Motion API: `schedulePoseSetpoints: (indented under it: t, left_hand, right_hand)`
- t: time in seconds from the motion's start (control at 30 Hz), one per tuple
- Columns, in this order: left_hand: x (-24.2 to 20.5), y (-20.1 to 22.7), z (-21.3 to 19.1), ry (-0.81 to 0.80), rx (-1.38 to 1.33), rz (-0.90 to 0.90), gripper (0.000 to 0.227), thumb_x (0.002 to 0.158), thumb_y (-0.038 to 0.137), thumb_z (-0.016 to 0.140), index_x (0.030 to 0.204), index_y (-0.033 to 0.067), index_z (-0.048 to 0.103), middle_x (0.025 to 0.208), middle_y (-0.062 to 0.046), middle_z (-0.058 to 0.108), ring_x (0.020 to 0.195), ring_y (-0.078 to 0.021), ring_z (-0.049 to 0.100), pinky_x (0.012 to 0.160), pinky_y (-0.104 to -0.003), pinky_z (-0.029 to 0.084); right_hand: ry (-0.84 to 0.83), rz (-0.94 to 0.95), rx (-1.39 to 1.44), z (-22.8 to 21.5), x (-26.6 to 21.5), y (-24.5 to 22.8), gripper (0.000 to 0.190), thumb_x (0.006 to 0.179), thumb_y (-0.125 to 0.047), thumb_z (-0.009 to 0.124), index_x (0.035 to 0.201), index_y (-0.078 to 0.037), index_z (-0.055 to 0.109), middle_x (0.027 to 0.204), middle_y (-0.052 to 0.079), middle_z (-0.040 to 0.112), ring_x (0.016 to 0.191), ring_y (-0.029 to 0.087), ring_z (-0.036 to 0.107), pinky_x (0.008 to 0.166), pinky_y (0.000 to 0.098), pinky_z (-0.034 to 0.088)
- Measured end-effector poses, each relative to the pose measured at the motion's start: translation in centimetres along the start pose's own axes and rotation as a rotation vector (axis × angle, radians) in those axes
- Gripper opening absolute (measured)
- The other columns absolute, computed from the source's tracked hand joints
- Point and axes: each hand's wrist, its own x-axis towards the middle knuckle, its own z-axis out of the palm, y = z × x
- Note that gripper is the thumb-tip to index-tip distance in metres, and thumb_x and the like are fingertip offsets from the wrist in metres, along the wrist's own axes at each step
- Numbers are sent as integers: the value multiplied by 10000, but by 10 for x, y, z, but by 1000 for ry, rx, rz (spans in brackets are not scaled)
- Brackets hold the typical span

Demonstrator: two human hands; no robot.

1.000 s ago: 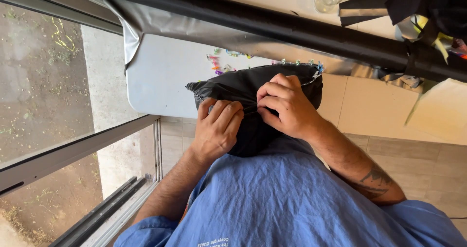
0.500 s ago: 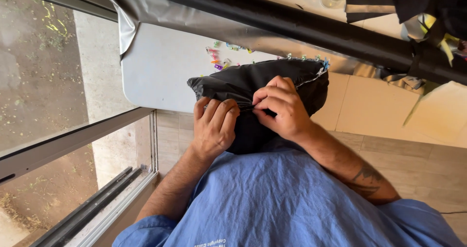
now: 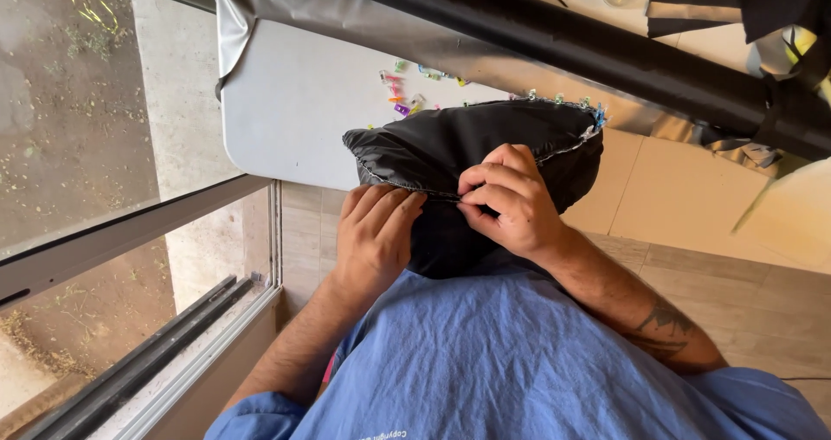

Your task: Assembling a fabric bag by pinning seams with clips and turning it inside out to inspect the lining.

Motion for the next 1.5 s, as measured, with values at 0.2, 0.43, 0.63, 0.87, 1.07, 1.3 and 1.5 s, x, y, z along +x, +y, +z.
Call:
schedulePoseSetpoints:
  t: [0.2, 0.43, 0.63, 0.87, 1.07, 1.3, 1.5]
  left_hand:
    - [11, -5, -14, -195, -103, -36, 281, 1087, 148, 473, 923, 8, 652, 817, -113, 592, 772, -346, 614, 736, -409, 478]
    - [16, 2, -9, -116, 115, 187, 285, 1086, 52, 448, 877, 35, 640, 881, -126, 580, 829, -318, 612, 798, -418, 470]
    - [15, -2, -3, -41, 168, 293, 349, 1088, 33, 428, 846, 67, 678, 889, -98, 632, 861, -279, 664, 863, -419, 499]
    - [12, 1, 6, 59, 66, 136, 341, 1067, 16, 435, 825, 58, 672, 831, -79, 638, 757, -252, 646, 808, -400, 436]
    - [8, 4, 4, 79, -66, 27, 291, 1060, 15, 500, 829, 51, 672, 846, -66, 682, 758, -260, 671, 786, -388, 428]
    - [1, 0, 8, 112, -136, 0, 246, 1052, 56, 569, 833, 58, 681, 848, -59, 714, 771, -274, 705, 786, -390, 435]
    - [4, 0, 3, 119, -124, -18, 200, 1038, 81, 627, 845, 66, 676, 887, -53, 737, 797, -267, 716, 810, -389, 440]
  right_hand:
    - [-51, -1, -32, 0, 0, 2, 171, 859, -15, 774, 751, -91, 666, 910, 31, 732, 764, 239, 591, 793, 392, 474]
    - [-65, -3, -32, -2, 3, 1, 163, 864, -29, 772, 760, -81, 658, 916, 31, 718, 777, 243, 583, 804, 389, 479]
    - [-41, -24, -29, -4, 3, 1, 176, 883, -26, 763, 755, -80, 653, 920, 28, 717, 777, 244, 574, 801, 391, 481]
    - [14, -48, -22, -1, -3, 2, 179, 891, -1, 753, 755, -69, 658, 897, 50, 703, 767, 258, 565, 774, 408, 473]
    - [0, -70, -21, -4, 5, -2, 169, 863, 20, 765, 748, -56, 666, 908, 58, 718, 786, 262, 593, 782, 413, 472]
    - [-111, -30, 23, -5, 12, -4, 115, 897, -111, 771, 836, -85, 677, 936, 39, 703, 836, 265, 622, 816, 415, 462]
    - [-173, -11, 72, 0, 20, -3, 154, 914, -56, 745, 791, -86, 657, 878, 26, 675, 806, 250, 626, 805, 398, 471]
